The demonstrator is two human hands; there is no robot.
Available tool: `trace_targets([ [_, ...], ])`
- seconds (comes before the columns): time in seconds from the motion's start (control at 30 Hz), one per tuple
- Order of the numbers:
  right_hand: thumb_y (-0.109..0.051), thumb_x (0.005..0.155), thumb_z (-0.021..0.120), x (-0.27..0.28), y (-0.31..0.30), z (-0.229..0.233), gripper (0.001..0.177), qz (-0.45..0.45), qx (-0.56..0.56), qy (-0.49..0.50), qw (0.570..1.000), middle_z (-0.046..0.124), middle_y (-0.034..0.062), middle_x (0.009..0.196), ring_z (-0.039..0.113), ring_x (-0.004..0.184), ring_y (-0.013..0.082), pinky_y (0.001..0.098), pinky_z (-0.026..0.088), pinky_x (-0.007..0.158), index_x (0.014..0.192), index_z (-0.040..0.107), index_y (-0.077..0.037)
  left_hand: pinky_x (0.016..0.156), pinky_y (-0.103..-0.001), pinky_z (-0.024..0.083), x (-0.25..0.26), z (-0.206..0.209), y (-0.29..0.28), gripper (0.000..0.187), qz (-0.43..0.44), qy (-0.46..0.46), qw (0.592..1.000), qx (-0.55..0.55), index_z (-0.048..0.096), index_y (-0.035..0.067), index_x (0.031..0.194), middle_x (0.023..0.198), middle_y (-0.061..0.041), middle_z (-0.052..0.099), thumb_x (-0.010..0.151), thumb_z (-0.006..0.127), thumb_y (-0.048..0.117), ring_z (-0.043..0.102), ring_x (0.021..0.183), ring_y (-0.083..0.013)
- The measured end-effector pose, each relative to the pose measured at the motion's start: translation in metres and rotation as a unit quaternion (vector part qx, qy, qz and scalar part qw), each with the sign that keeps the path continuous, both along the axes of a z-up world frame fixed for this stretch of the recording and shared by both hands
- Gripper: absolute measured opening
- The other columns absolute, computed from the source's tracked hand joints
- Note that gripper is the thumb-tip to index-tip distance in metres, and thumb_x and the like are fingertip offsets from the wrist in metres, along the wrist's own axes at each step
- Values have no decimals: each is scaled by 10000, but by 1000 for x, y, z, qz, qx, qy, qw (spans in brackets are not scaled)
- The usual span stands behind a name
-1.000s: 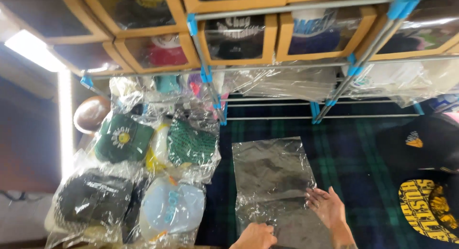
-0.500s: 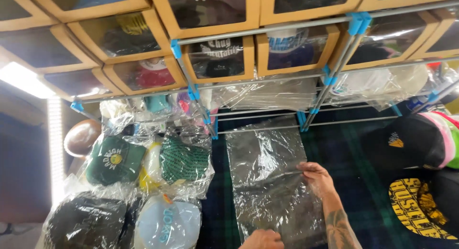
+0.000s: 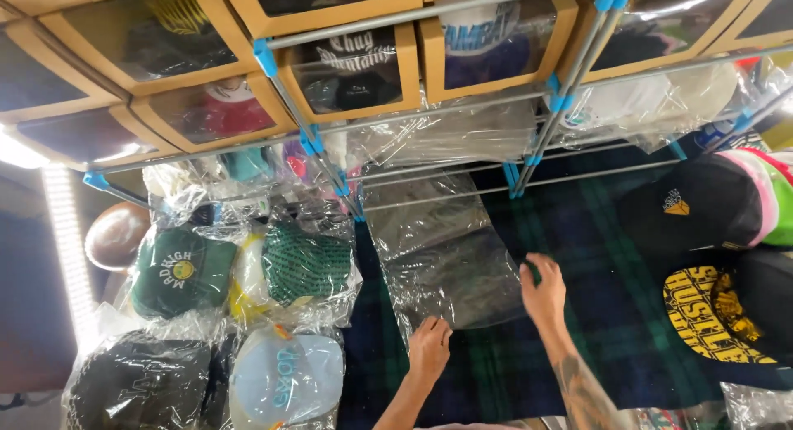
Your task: The person places several hats into plastic bags by hand, smooths the bags to remove air, and sets them aside.
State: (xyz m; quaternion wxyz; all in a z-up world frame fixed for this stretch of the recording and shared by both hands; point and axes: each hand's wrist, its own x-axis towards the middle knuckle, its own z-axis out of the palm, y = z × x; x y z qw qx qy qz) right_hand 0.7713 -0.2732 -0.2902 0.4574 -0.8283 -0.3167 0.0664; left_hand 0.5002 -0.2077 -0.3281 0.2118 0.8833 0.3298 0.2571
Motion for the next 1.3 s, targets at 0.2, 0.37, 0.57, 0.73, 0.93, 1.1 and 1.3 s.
trace_targets([
  [0.2,-456,818,771,-89,-51,-32,616,-98,-135,179,970,550,148,1202,599,1064,305,437,480,1003,1331,613,-154,727,-492,530,7,17,-1,102,-99,39,994,-27,638,82,889,942,-41,601,912,733,112,609,857,-303],
  [0.37,-173,854,735,-117,-73,-96,349,42,-99,-140,984,574,161,1282,587,1110,416,530,503,926,1201,722,-135,779,-556,542,16,11,6,488,-82,175,977,-85,534,114,1403,1219,-126,490,970,702,262,547,1088,-378],
  [0.57,-198,912,672,-120,-79,-57,376,84,-197,-131,968,536,132,1322,575,1106,430,552,544,830,1288,653,-212,634,-498,524,23,-24,18,127,-72,133,988,-14,634,67,854,876,-62,546,970,659,115,583,852,-317],
  [0.73,-234,907,693,-113,-78,-67,374,90,-207,-108,968,546,110,1309,584,1093,411,545,549,853,1280,671,-208,708,-471,510,19,-3,8,96,-30,105,993,-40,575,93,912,941,-87,561,1000,578,132,593,836,-311],
  [0.93,-222,949,639,-49,-66,-22,340,32,-114,97,988,675,104,1186,678,1056,334,441,552,925,1274,696,-138,776,-507,551,90,37,14,296,-102,15,994,-30,623,87,1267,1143,-124,620,998,618,209,634,972,-358],
  [1.1,-308,919,656,35,-123,-20,290,-176,-46,175,968,704,5,1027,744,897,176,316,559,871,1174,745,-203,991,-449,471,231,70,3,389,-276,-33,960,-21,618,79,1334,1187,-133,640,996,554,260,618,1079,-342],
  [1.3,-396,949,681,94,-225,-36,348,-462,41,257,848,771,72,1180,712,1141,285,447,550,1001,1253,700,-229,994,-511,532,381,67,-67,460,-416,23,905,-86,579,82,1417,1215,-209,636,996,582,267,630,1151,-427],
])
